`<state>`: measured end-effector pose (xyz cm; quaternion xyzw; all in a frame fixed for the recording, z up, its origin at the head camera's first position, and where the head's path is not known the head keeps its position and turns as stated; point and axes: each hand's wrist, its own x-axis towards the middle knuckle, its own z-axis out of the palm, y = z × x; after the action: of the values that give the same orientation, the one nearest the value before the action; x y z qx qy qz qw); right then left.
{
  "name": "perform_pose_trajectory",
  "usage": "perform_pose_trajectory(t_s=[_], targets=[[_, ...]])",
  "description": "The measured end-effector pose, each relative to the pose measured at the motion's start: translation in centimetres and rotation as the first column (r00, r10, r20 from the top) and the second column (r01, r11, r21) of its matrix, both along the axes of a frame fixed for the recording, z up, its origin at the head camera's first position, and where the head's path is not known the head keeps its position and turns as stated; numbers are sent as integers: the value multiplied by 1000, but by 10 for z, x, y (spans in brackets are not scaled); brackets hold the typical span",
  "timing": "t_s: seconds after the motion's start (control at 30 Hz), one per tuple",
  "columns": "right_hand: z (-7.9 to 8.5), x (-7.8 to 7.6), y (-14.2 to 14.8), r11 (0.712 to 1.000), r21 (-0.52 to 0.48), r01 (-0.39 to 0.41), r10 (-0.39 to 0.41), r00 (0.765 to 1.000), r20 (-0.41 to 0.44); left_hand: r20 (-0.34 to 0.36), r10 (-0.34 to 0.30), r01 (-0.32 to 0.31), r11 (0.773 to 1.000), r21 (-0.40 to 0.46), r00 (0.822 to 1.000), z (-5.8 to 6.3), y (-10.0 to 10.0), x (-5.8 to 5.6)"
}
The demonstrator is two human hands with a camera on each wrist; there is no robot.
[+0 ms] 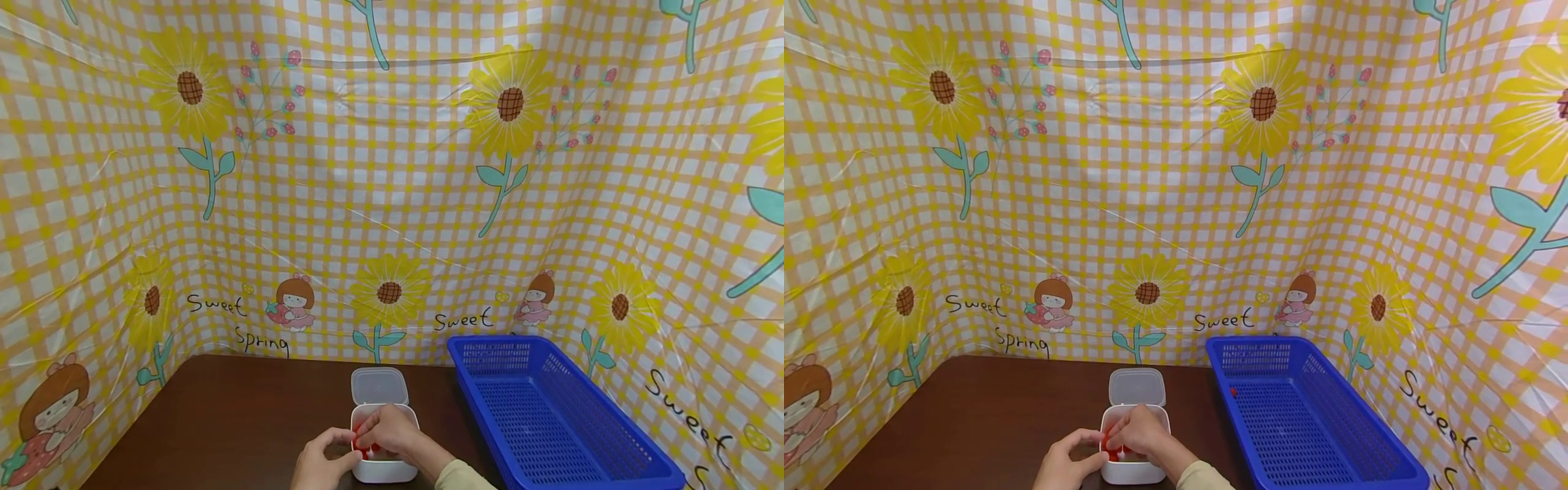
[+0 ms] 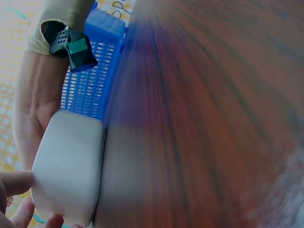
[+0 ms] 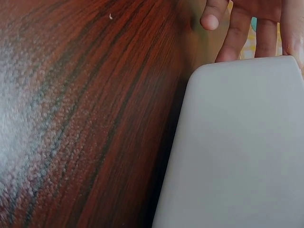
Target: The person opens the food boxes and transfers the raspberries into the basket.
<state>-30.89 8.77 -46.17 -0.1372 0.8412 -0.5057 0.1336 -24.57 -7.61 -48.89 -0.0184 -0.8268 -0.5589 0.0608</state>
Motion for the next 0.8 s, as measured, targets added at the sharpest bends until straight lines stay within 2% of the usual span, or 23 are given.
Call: perform_pose_trajectory(t_s=[0.3, 0.57, 0.8], targets=[[1, 1, 1, 1000, -5, -21, 21, 999, -42, 14, -1, 1, 1000, 8, 1000, 0, 0, -1], [-1, -3, 3, 1000, 7, -22, 23, 1000, -21, 36, -5, 4, 1000, 18, 999, 0, 0, -1], [-1, -7, 2, 1000, -13, -24, 23, 999, -45, 14, -16, 16, 1000, 22, 1000, -1, -1, -1]])
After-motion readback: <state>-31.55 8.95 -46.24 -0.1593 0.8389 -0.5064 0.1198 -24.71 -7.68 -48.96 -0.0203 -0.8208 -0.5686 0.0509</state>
